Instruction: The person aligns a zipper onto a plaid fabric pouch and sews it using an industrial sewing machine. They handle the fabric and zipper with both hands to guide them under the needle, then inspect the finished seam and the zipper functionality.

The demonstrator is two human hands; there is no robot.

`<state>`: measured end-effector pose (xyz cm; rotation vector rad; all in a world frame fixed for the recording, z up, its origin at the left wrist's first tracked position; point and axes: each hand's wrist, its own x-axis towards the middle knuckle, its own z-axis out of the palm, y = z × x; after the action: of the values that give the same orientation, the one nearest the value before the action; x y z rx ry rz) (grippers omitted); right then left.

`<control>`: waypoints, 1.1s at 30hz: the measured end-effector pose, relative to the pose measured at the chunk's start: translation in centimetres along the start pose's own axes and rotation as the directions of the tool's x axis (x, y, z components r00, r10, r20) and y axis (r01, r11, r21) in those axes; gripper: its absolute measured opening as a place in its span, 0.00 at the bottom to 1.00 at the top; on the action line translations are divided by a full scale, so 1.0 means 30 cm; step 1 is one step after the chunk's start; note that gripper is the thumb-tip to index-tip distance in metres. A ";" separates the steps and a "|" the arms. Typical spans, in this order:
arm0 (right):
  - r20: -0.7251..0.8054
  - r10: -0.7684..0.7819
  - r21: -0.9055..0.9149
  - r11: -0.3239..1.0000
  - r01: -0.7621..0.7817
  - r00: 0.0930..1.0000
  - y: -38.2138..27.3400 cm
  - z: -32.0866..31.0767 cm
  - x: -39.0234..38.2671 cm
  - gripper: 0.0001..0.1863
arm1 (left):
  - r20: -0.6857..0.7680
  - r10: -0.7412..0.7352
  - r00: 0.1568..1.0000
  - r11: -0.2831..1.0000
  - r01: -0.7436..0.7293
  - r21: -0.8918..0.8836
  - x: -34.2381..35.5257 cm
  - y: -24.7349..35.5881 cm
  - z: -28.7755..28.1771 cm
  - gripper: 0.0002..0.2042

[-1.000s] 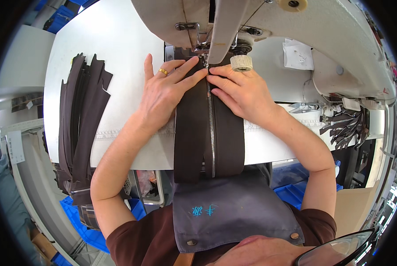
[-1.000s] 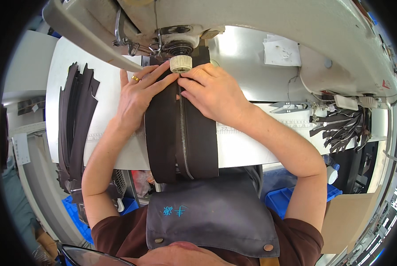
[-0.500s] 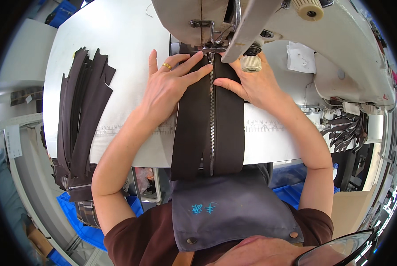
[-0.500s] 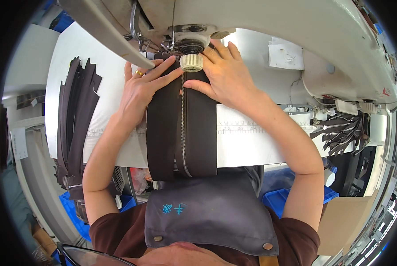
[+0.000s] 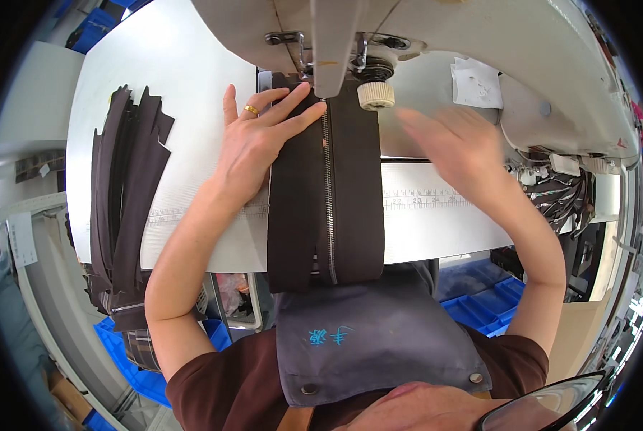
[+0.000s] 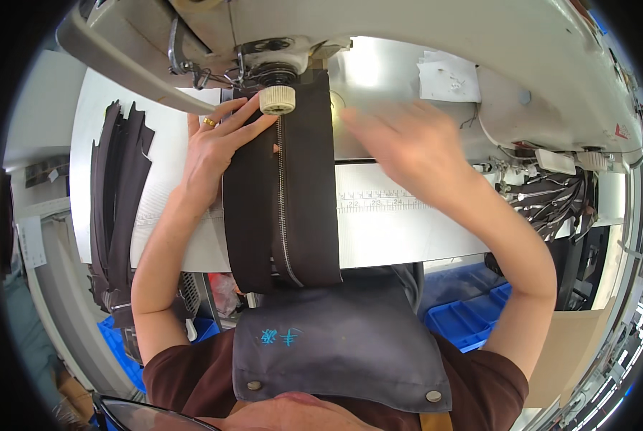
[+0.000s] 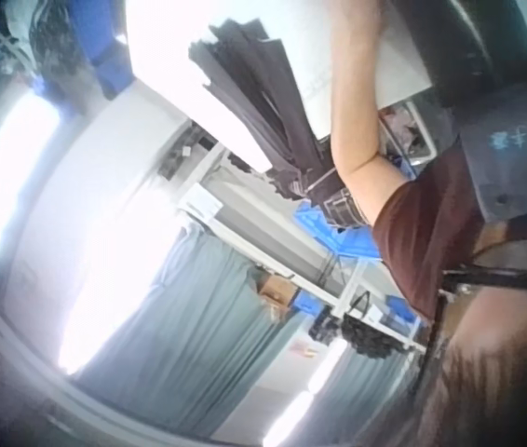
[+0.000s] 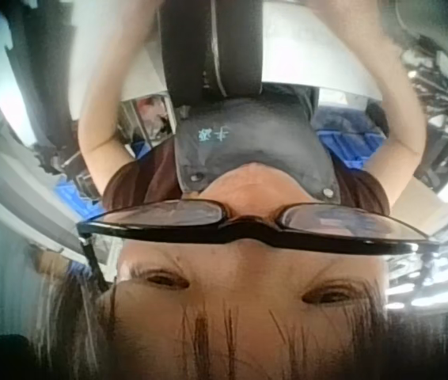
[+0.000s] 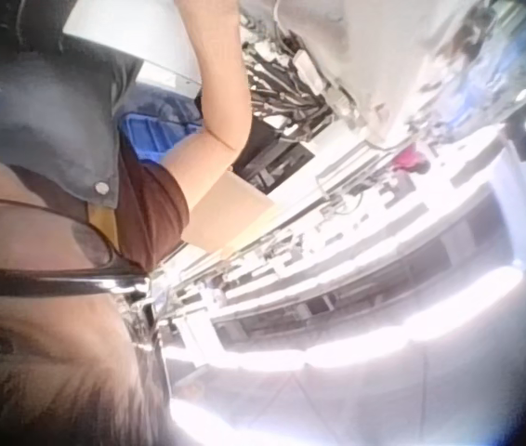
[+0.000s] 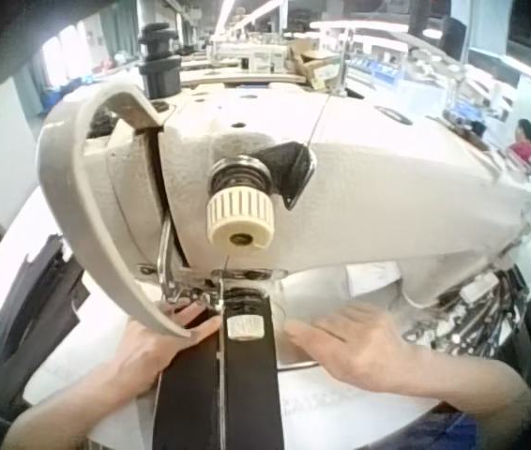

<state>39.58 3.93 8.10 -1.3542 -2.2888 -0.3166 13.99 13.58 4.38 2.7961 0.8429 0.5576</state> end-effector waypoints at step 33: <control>0.626 0.397 0.765 -0.144 -0.628 0.672 0.078 0.053 0.076 0.08 | 0.018 -0.009 1.000 0.999 0.008 0.042 -0.005 -0.003 0.002 0.22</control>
<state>40.26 7.50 7.76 -1.2679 -1.0924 1.4837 13.84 13.56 4.25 2.8292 0.8728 0.5175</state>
